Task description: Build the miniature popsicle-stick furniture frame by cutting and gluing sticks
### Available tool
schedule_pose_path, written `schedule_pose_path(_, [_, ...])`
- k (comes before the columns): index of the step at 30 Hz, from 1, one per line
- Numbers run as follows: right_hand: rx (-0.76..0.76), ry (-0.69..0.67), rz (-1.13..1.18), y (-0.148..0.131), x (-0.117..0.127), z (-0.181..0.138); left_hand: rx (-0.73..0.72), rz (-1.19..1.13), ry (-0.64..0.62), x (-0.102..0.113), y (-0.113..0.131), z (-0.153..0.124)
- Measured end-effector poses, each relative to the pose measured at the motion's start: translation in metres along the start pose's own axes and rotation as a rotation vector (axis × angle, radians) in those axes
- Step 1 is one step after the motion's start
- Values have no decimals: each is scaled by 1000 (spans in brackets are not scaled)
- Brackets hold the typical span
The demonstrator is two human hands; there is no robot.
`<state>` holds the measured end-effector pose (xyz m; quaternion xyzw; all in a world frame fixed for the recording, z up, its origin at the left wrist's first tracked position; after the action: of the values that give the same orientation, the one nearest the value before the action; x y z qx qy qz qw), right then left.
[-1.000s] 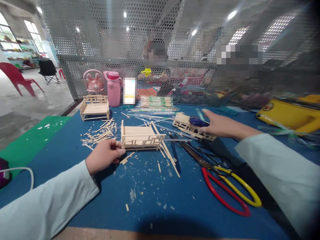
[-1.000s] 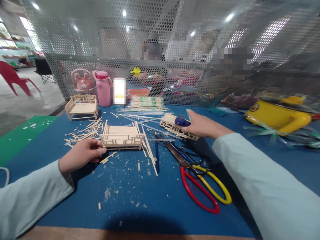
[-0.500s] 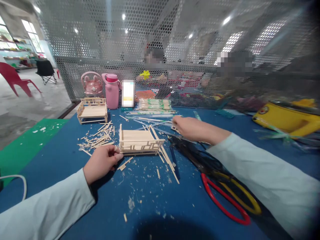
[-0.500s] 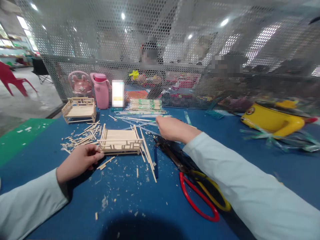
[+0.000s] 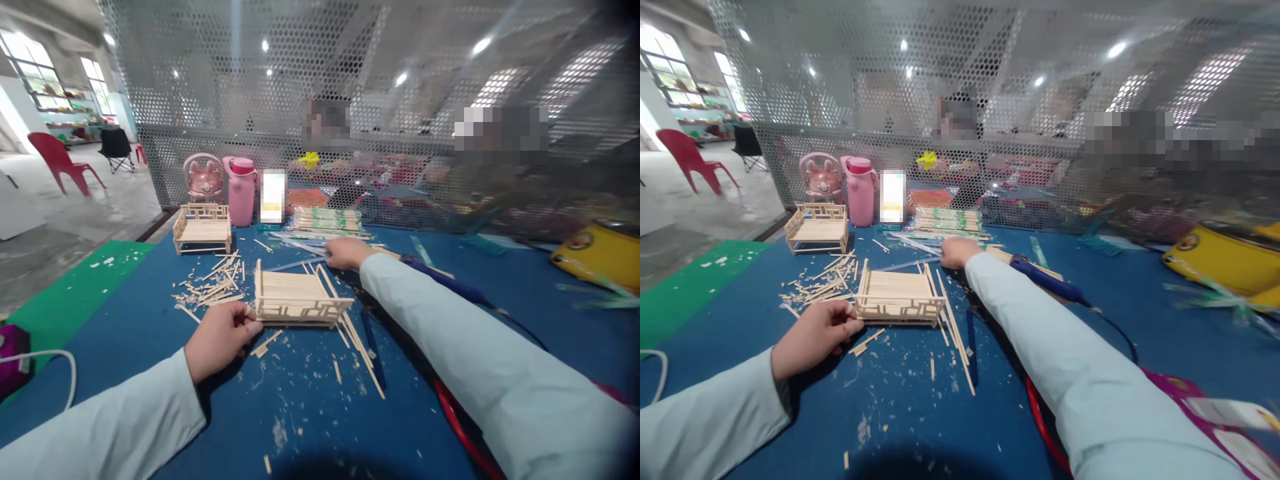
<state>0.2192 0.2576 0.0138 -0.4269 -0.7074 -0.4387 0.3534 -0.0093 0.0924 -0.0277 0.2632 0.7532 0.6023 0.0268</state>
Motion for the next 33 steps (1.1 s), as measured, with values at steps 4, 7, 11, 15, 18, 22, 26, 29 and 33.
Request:
schedule_pose_path(4, [19,76,-16,-5,16,3,14,-25,-1,-1,0,0])
schedule_pose_path(7, [55,162,-25,-12,41,2,29,-40,-3,-2,-2,1])
schedule_pose_path(11, [63,323,-29,-20,87,-4,28,-52,-25,-5,-7,3])
schedule_pose_path(15, [19,406,-33,-9,112,-1,26,-54,-28,-6,-10,5])
schedule_pose_path(18, [-13,313,-34,11,95,16,24,-46,-32,-7,-9,6])
schedule_pose_path(22, [-56,60,-8,35,41,45,31,-46,-34,-7,-9,5])
schedule_pose_path(26, [-50,-70,27,40,9,62,23,-38,-32,-7,-9,5])
schedule_pose_path(29, [-38,-43,45,44,13,64,17,-50,-29,-7,-10,5])
schedule_pose_path(33, [-73,102,78,55,34,50,12,-66,-27,-6,-10,5])
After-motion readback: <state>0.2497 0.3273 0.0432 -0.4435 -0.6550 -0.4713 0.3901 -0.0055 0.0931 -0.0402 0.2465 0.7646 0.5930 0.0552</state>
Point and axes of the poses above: each hand's wrist, its own z-axis towards the middle knuckle, its own x-axis out of the back of the hand, y = z × x, the point moved 8 cm from there along z, towards the middle knuckle, and after that the axes turned 12 degrees about -y, right-handed, at the moved point
